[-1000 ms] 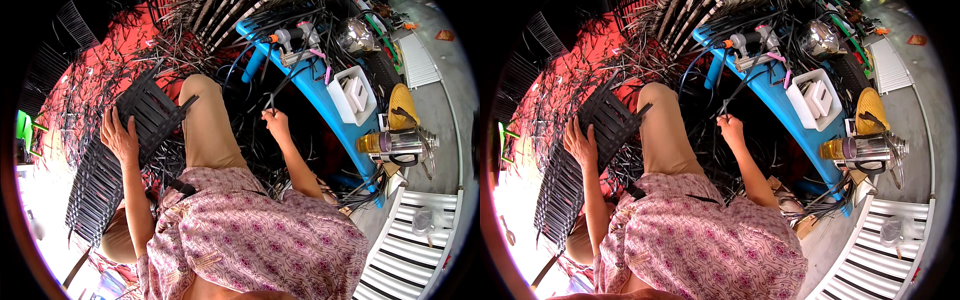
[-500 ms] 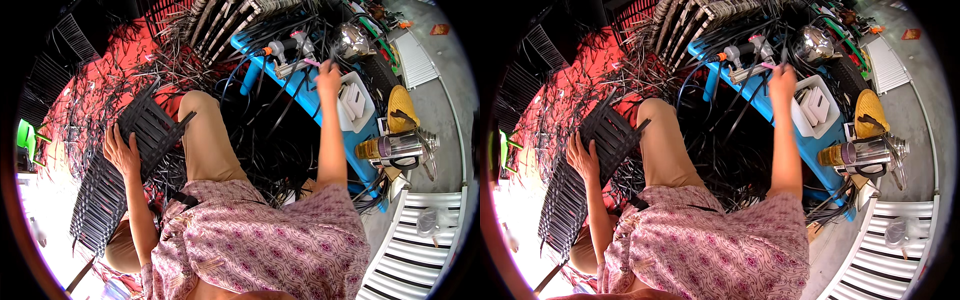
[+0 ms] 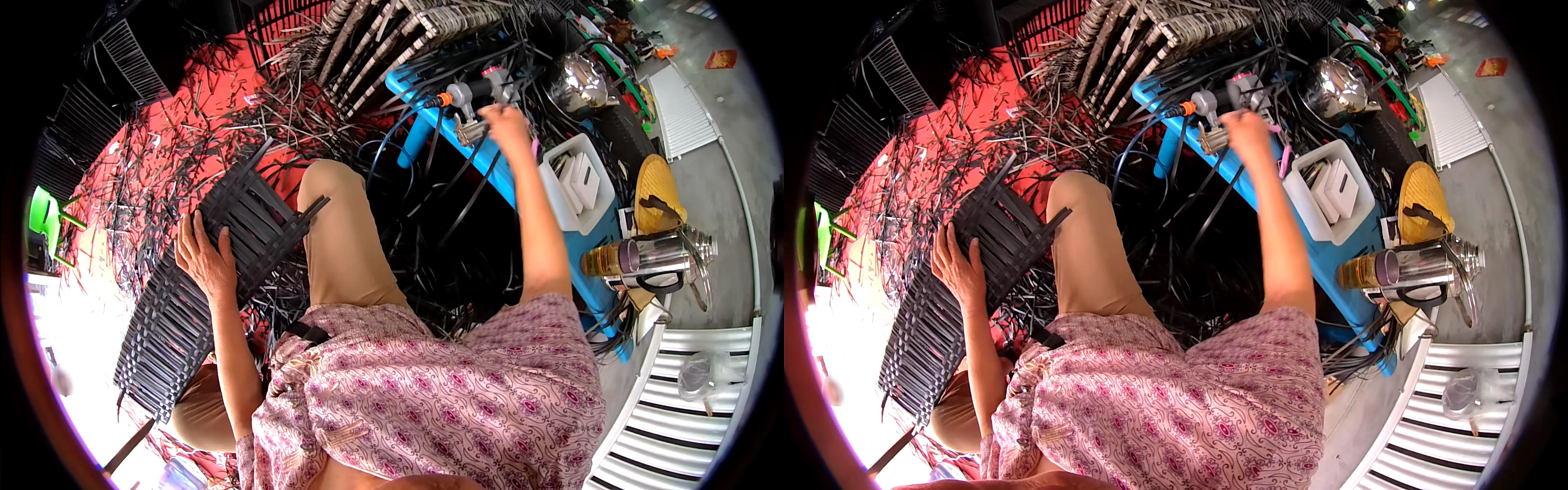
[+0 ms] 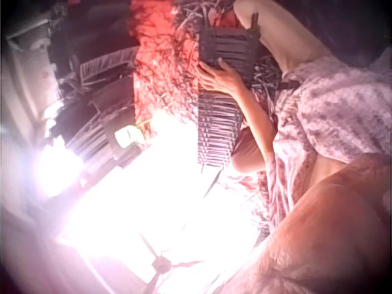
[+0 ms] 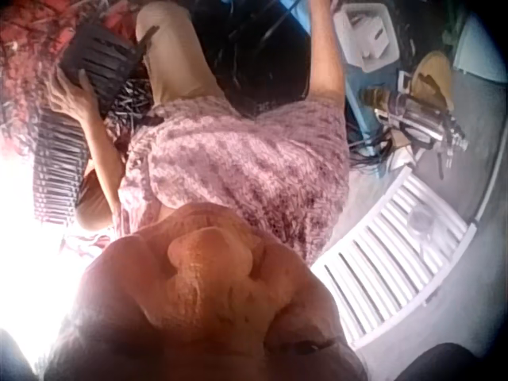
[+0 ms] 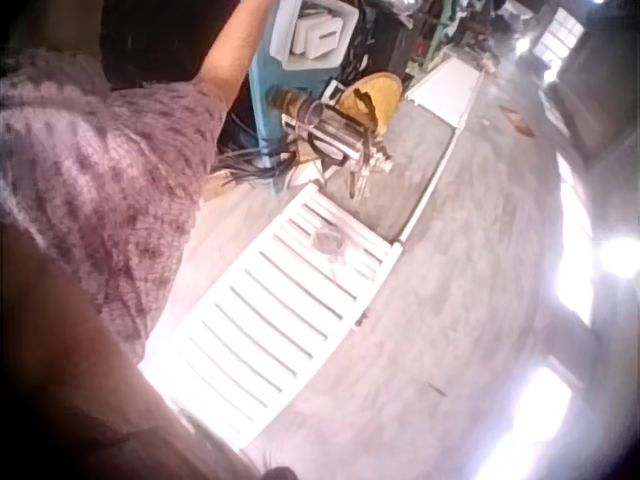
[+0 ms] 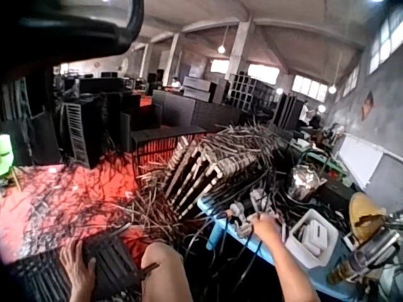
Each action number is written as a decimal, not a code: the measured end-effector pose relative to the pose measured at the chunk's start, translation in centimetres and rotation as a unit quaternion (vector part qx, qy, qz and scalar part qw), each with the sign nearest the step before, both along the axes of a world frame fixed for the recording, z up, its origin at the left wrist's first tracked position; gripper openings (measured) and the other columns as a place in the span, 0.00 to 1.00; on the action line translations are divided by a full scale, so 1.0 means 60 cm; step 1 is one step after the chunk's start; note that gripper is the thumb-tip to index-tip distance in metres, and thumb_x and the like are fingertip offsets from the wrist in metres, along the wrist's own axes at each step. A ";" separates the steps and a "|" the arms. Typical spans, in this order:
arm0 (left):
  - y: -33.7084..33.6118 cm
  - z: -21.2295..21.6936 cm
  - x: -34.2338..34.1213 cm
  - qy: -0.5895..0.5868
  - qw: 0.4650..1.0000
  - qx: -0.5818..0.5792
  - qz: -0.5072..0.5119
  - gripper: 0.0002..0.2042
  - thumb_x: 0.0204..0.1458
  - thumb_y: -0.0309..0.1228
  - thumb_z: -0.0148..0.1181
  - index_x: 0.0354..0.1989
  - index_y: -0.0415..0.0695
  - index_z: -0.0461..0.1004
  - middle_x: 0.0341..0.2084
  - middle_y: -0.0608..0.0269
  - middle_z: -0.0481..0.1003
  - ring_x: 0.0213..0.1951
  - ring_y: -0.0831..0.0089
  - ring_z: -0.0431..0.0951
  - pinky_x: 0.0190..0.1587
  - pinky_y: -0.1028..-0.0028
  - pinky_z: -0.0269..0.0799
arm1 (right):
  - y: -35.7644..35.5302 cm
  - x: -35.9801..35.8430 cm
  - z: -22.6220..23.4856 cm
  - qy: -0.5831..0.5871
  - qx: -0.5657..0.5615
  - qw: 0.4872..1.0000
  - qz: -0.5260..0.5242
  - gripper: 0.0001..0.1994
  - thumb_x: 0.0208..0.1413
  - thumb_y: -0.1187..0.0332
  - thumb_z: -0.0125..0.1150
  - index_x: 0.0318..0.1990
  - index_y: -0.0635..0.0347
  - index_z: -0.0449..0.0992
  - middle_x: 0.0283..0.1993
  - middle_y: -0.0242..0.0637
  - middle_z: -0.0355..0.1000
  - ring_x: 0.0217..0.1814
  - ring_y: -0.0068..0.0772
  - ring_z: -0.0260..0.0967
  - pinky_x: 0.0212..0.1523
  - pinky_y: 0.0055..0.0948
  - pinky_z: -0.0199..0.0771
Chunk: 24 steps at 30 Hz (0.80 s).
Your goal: The person sits on the floor and weaves a black plastic basket by hand. They interlace thin black plastic strips through the vertical ribs of the basket frame, occasionally adjusting the basket's position and pulling the strips tight to secure the weave.
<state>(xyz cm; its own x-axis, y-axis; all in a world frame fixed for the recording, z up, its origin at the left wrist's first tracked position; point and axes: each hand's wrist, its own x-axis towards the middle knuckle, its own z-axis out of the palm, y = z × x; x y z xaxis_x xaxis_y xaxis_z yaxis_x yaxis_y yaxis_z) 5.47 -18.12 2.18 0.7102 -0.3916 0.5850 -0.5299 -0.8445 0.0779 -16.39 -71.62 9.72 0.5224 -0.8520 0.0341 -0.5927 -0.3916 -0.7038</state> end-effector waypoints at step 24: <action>-0.009 -0.009 0.008 0.003 1.000 -0.005 -0.015 0.27 0.61 0.45 0.55 0.65 0.45 0.65 0.65 0.55 0.63 0.68 0.58 0.58 0.69 0.57 0.48 | 0.353 0.001 -0.094 0.033 -0.209 0.943 0.256 0.08 0.50 0.72 0.67 0.38 0.59 0.76 0.37 0.35 0.73 0.37 0.40 0.77 0.36 0.36 0.79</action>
